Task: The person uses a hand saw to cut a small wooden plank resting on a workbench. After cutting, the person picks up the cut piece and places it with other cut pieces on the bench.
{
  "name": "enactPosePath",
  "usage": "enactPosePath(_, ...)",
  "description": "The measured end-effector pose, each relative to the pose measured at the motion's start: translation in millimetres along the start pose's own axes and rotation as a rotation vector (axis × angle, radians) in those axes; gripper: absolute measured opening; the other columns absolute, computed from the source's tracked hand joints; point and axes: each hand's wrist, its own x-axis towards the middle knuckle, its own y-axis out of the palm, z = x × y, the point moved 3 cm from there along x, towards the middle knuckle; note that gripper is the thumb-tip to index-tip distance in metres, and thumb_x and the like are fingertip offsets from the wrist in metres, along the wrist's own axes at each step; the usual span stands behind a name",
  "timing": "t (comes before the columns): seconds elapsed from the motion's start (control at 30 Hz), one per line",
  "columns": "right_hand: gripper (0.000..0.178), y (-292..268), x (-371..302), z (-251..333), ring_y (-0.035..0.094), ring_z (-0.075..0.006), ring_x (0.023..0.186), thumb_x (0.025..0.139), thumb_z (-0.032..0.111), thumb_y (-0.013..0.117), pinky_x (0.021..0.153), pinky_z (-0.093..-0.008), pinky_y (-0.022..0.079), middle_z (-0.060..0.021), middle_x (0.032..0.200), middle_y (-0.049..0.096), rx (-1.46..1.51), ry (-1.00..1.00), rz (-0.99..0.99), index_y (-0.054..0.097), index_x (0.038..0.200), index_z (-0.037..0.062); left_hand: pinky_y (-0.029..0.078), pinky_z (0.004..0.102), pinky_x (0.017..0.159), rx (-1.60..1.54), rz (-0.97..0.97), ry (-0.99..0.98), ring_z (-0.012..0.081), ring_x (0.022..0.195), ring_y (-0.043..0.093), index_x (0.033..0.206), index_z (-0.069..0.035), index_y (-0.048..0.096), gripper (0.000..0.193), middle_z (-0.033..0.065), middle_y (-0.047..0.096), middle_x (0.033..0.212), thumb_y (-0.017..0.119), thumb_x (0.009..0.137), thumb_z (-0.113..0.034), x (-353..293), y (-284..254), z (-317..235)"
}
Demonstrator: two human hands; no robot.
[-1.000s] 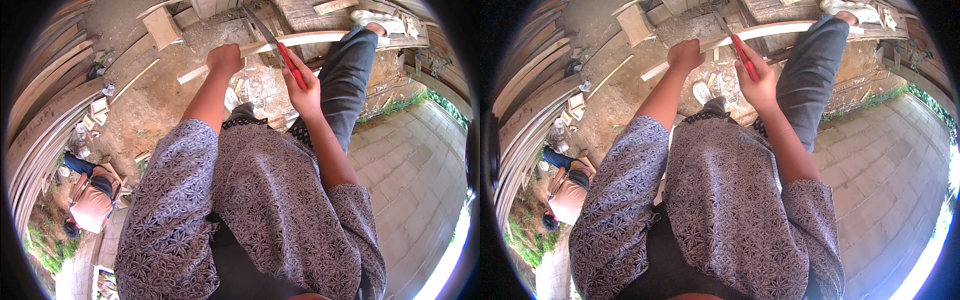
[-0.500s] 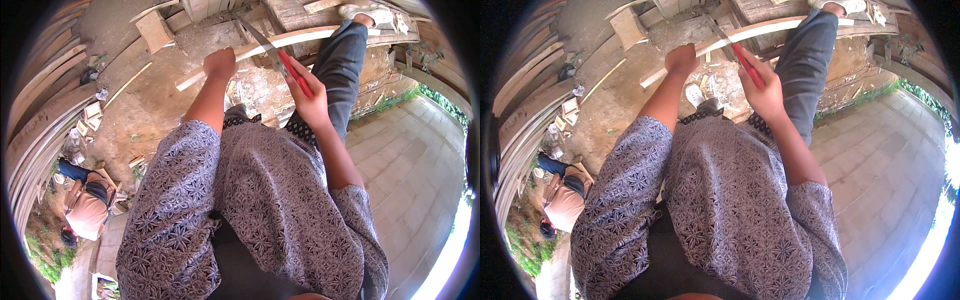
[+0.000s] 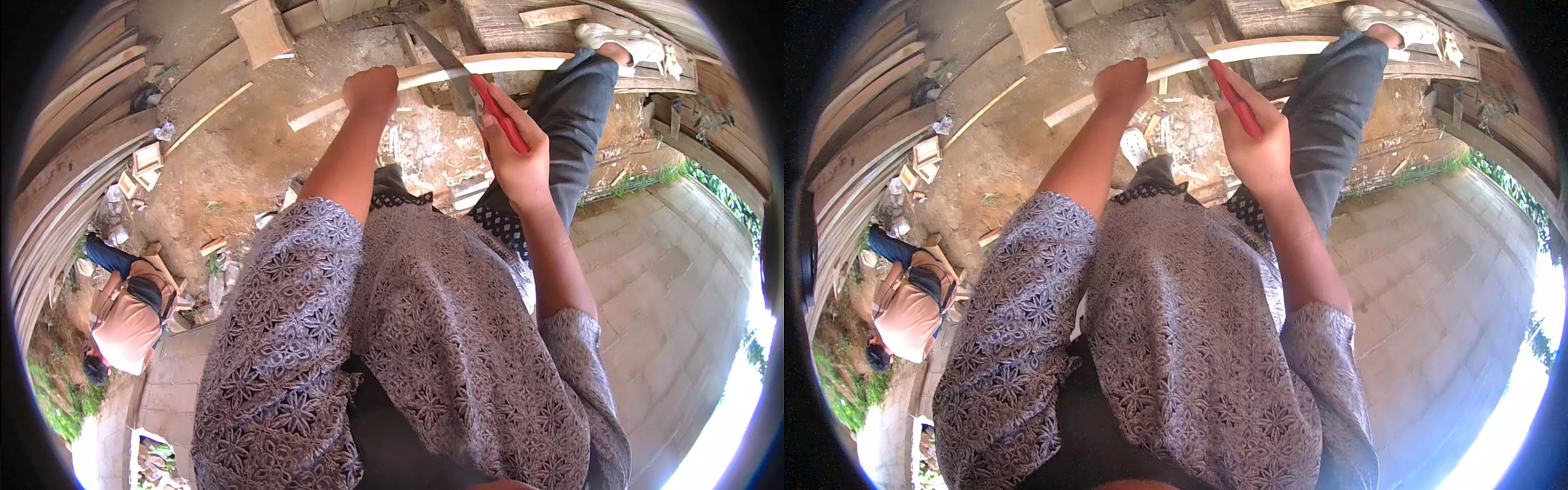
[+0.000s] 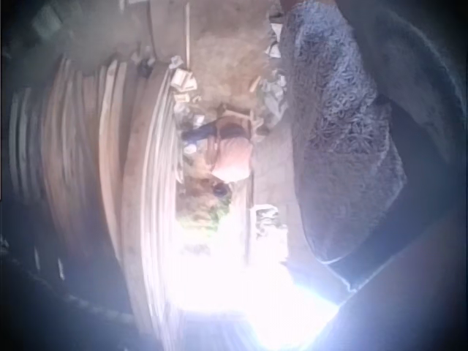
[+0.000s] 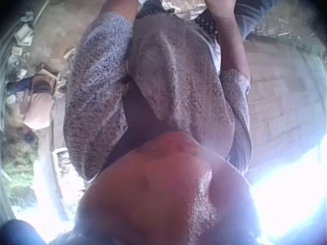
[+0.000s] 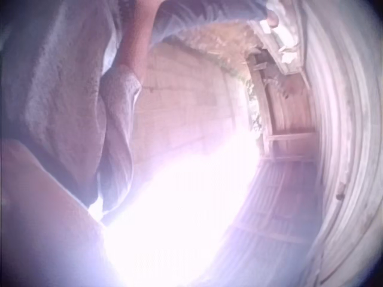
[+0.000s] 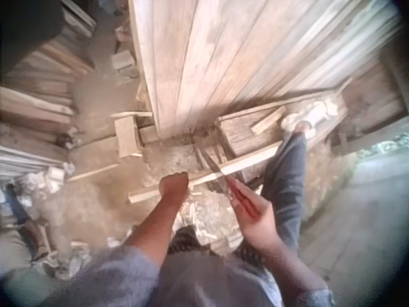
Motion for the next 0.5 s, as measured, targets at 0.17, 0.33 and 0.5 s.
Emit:
enactPosePath(0.17,0.041,-9.0,-22.3,-33.5,0.064,-0.0151,0.118,0.100,0.006,0.065,0.103,-0.0301,0.048,-0.0132,0.131,0.070,0.108,0.054,-0.006,0.062,0.140,0.0012,0.059,0.0457,0.085,-0.038,-0.042,-0.024,0.0329,0.101,0.074,0.115,-0.011,0.069,0.028,0.0140,0.076,0.107,0.068,0.089,-0.021,-8.3,11.2,0.4)
enactPosePath(0.33,0.044,-7.9,-37.6,-61.3,0.061,-0.0127,0.120,0.100,0.011,0.068,0.105,-0.0288,0.046,-0.0111,0.132,0.069,0.119,0.028,-0.027,0.061,0.142,0.0026,0.057,0.0463,0.089,-0.067,-0.001,0.065,0.0346,0.105,0.072,0.121,-0.009,0.064,0.038,0.0160,0.074,0.110,0.070,0.087,-0.024,-12.9,17.7,2.0)
enactPosePath(0.5,0.047,-21.1,-28.8,-47.8,0.059,-0.0042,0.087,0.099,0.015,0.069,0.080,-0.0222,0.050,0.0004,0.107,0.071,0.095,0.135,0.002,0.061,0.144,0.0067,0.057,0.0451,0.091,-0.022,0.072,0.176,0.0335,0.109,0.071,0.121,-0.009,0.066,0.037,0.0157,0.073,0.116,0.070,0.086,-0.022,-6.8,3.9,10.2)
